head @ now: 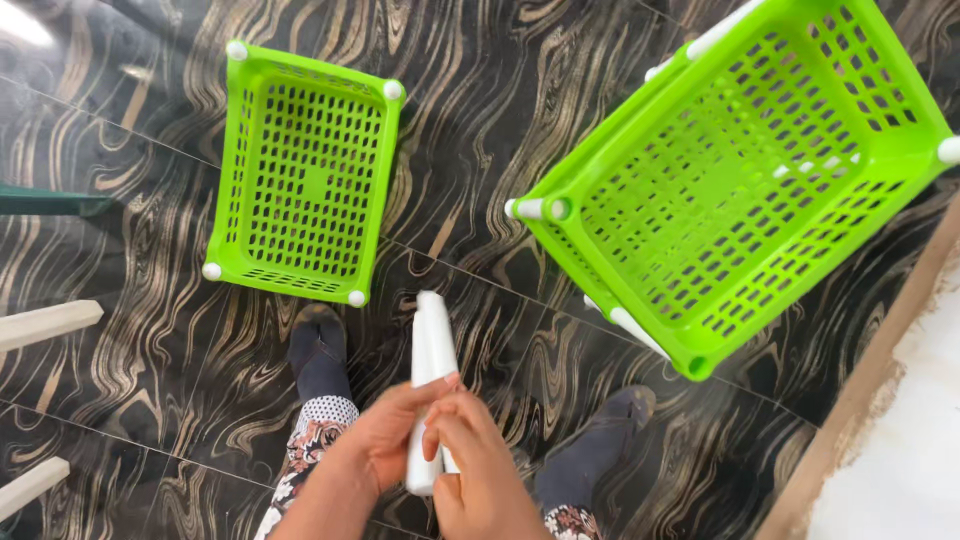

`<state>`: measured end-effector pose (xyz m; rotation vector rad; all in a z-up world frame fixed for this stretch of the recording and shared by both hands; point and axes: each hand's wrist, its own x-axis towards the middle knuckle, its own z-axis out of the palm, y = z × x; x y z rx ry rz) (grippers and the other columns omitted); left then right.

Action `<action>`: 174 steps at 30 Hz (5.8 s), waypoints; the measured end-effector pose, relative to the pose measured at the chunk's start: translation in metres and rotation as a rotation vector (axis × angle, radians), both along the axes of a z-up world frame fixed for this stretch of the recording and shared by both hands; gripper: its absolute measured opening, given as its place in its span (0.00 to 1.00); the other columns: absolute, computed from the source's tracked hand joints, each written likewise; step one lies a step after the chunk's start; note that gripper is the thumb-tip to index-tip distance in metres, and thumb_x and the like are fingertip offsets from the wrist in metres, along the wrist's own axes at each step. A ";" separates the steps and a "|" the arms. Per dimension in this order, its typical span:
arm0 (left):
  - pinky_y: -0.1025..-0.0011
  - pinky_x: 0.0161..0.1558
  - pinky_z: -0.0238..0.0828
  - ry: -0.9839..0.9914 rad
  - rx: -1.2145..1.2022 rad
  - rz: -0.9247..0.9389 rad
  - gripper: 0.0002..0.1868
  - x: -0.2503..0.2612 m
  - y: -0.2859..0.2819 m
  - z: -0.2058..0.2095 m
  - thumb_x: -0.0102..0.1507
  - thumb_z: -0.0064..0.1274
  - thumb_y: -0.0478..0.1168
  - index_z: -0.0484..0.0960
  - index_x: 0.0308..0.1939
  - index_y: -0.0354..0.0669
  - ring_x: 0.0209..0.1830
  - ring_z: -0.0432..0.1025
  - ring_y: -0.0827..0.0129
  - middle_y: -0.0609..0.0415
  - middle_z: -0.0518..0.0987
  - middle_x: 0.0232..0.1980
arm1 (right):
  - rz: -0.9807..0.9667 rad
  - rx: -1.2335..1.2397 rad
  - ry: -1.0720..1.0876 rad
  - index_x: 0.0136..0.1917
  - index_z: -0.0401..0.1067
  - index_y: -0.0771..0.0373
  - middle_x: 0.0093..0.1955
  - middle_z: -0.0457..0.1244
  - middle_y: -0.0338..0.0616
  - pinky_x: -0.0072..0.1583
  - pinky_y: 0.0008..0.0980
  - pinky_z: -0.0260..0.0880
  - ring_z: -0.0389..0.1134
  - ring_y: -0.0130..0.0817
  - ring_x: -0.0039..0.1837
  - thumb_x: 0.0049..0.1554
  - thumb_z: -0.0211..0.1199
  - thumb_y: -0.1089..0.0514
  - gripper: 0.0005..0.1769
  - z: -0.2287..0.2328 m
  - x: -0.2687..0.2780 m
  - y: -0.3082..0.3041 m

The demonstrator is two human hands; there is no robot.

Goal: The person assembles green plastic baskets by inserting white plastic legs into corner holes. They handle two baskets, repeatedly inserting and removing legs, then transfer legs between baskets before completing the assembly.

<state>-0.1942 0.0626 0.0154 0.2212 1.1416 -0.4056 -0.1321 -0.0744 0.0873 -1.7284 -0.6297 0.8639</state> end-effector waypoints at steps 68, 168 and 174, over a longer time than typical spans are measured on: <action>0.61 0.32 0.77 0.069 0.077 -0.284 0.25 0.098 -0.106 -0.055 0.65 0.58 0.51 0.80 0.55 0.32 0.35 0.79 0.59 0.45 0.85 0.42 | -0.388 -0.460 1.287 0.44 0.70 0.66 0.32 0.63 0.43 0.29 0.32 0.61 0.61 0.34 0.28 0.57 0.58 0.53 0.13 -0.052 0.082 -0.083; 0.47 0.45 0.78 0.316 0.681 0.135 0.20 -0.038 0.219 -0.187 0.63 0.53 0.29 0.70 0.58 0.30 0.42 0.78 0.49 0.42 0.78 0.47 | -0.057 -0.592 0.054 0.74 0.61 0.61 0.48 0.68 0.43 0.46 0.33 0.72 0.70 0.32 0.46 0.56 0.65 0.54 0.35 -0.028 0.041 0.049; 0.50 0.55 0.79 0.374 0.799 0.330 0.32 -0.031 0.247 -0.217 0.62 0.56 0.26 0.55 0.64 0.38 0.56 0.77 0.51 0.42 0.74 0.57 | -0.134 -0.524 -0.084 0.70 0.66 0.63 0.48 0.68 0.42 0.44 0.32 0.71 0.70 0.31 0.45 0.57 0.64 0.59 0.29 -0.020 0.061 0.036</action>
